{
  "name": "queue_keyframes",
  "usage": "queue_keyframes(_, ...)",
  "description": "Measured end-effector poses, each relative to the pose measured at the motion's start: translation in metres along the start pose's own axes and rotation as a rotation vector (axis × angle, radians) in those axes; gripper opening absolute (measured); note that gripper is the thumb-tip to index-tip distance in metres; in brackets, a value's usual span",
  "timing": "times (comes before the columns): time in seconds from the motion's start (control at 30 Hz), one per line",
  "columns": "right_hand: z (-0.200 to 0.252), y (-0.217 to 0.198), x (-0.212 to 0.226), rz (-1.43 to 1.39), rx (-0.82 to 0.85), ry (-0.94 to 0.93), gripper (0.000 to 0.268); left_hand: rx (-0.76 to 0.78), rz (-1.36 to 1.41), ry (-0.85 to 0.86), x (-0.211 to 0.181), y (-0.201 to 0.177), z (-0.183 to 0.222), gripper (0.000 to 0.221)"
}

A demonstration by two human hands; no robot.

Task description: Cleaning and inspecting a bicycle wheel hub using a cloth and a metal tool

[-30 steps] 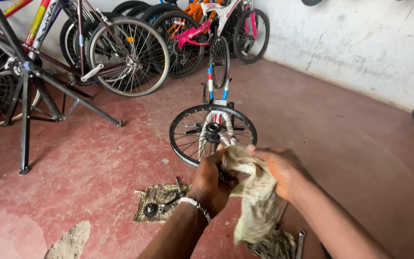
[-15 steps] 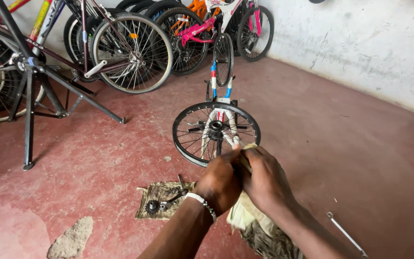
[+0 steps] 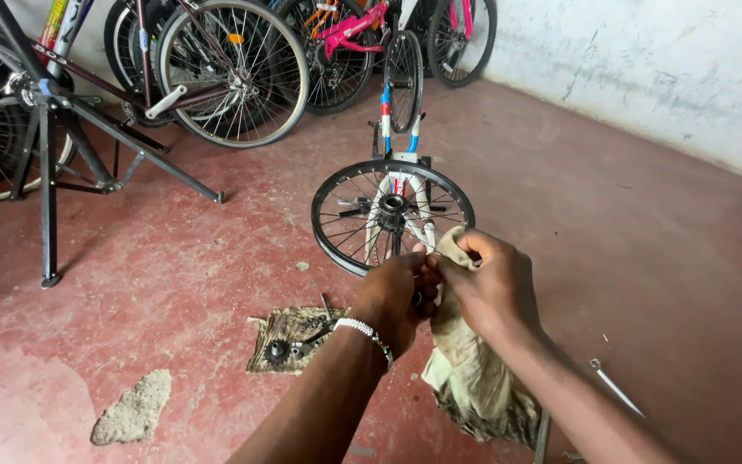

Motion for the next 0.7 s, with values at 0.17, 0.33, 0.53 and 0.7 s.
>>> queue_keyframes(0.17,0.015,-0.003,0.017,-0.018,-0.02,-0.224,0.01,-0.121,-0.006,0.036,0.018,-0.01,-0.055,0.02)
queue_keyframes(0.33,0.019,0.008,0.01,-0.149,0.062,-0.098,0.006,-0.185,0.018,0.076,0.001,-0.009,-0.032,0.017)
queue_keyframes(0.53,0.019,-0.013,0.021,-0.173,-0.076,0.014,0.014,-0.049,-0.115,0.17,0.002,0.002,-0.002,0.015)
queue_keyframes(0.7,0.01,-0.019,0.024,0.06,-0.116,-0.124,0.02,-0.12,-0.524,0.384,-0.006,0.017,0.026,0.02)
Point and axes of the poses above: each hand's wrist, its own z-axis away from the middle knuckle, its own y-axis out of the palm, x = y × z, the point moved 4 cm from there along -z, towards the middle knuckle, and after that the axes turned 1 degree about -x, right-handed, at the moved point
